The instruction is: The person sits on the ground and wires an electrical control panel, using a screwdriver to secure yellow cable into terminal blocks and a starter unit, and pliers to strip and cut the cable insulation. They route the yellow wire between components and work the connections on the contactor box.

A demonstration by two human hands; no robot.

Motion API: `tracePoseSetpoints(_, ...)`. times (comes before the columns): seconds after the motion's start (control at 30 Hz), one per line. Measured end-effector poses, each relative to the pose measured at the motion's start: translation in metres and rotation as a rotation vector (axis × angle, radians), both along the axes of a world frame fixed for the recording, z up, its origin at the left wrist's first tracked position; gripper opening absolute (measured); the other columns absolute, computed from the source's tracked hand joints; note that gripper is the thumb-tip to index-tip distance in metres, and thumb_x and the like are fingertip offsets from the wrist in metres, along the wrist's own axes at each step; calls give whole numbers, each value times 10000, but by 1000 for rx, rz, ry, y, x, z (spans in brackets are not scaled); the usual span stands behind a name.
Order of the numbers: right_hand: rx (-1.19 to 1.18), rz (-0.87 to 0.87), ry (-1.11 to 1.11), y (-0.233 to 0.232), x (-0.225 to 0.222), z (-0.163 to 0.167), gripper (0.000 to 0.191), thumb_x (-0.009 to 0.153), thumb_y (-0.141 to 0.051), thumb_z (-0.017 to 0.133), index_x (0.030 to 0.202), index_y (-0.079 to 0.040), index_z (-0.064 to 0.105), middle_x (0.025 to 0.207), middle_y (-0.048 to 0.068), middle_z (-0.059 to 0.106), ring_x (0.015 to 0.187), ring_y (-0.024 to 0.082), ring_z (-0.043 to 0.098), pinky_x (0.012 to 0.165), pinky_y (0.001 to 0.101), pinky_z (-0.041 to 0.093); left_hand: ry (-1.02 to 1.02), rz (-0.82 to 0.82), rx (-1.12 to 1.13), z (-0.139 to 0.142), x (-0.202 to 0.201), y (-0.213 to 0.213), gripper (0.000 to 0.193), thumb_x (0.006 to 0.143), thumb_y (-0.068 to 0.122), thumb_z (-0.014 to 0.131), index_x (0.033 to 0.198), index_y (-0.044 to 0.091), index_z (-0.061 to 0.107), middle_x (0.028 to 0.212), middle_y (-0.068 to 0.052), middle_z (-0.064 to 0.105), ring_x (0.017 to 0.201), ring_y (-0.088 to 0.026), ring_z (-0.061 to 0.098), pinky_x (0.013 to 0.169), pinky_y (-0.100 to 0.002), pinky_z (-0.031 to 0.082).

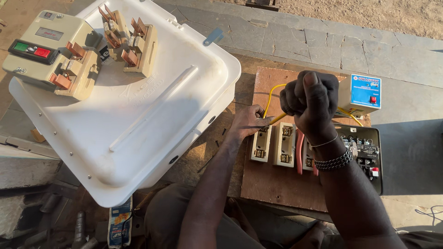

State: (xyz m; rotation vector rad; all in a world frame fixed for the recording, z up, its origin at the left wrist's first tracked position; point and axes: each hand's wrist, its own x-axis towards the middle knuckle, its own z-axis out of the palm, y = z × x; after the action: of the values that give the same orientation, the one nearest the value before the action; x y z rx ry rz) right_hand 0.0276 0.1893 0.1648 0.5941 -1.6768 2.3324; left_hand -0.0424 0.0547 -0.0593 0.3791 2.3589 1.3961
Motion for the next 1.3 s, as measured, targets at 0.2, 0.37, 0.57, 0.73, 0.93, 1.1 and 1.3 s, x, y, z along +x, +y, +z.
tracePoseSetpoints(0.2, 129, -402, 125, -31, 41, 1, 509, 1135, -372, 512, 737, -104, 343, 583, -32, 313, 471, 90, 315, 451, 285, 248, 60, 40, 61, 35, 19, 0, 618, 667, 584, 885, 919, 48, 709, 801, -56, 705, 758, -188, 700, 697, -369, 566)
tracePoseSetpoints(0.37, 244, -92, 163, -25, 72, 25, 480, 1121, -369, 564, 779, -64, 420, 649, 8, 386, 571, 116, 358, 528, 273, 306, 760, 216, -176, 122, 56, -13, 319, 845, 272, 827, 1098, 145, 682, 1016, -7, 695, 989, -242, 685, 830, -412, 531)
tracePoseSetpoints(0.57, -72, -168, 182, 18, 126, 48, 603, 1102, -474, 570, 688, -111, 325, 523, 9, 282, 439, 121, 269, 460, 321, 299, 795, 427, -717, 237, 29, -59, 979, 550, 359, 931, 1405, 129, 514, 1527, -239, 326, 1481, -523, 222, 1155, -678, 271)
tracePoseSetpoints(0.73, -82, -215, 167, 44, 166, 59, 593, 1122, -456, 543, 700, -112, 308, 498, 14, 274, 420, 119, 233, 448, 320, 313, 362, 329, -991, 241, 15, -47, 764, 723, 284, 837, 1410, 329, 506, 1677, -201, 98, 1481, -588, 92, 1147, -764, 141)
tracePoseSetpoints(0.93, -87, -288, 125, 63, 182, 56, 581, 1128, -438, 543, 709, -114, 307, 504, 14, 266, 411, 116, 225, 442, 327, 319, 556, 295, -975, 194, 36, -20, 416, 797, 220, 731, 1205, 248, 652, 1661, -209, 180, 1461, -650, 134, 1106, -813, 159)
tracePoseSetpoints(1.1, -139, -271, 109, 71, 185, 52, 576, 1126, -428, 562, 717, -111, 310, 511, 14, 279, 420, 116, 239, 465, 325, 318, 658, 260, -934, 181, 58, -2, 269, 819, 183, 695, 1082, 235, 680, 1652, -163, 237, 1449, -655, 160, 1098, -838, 162)
tracePoseSetpoints(1.3, -169, -265, 106, 82, 186, 53, 576, 1112, -430, 584, 712, -101, 331, 511, 26, 304, 429, 120, 262, 476, 321, 321, 741, 195, -891, 189, 80, 3, 362, 803, 183, 701, 1154, 274, 684, 1639, -143, 278, 1450, -647, 154, 1094, -839, 159)
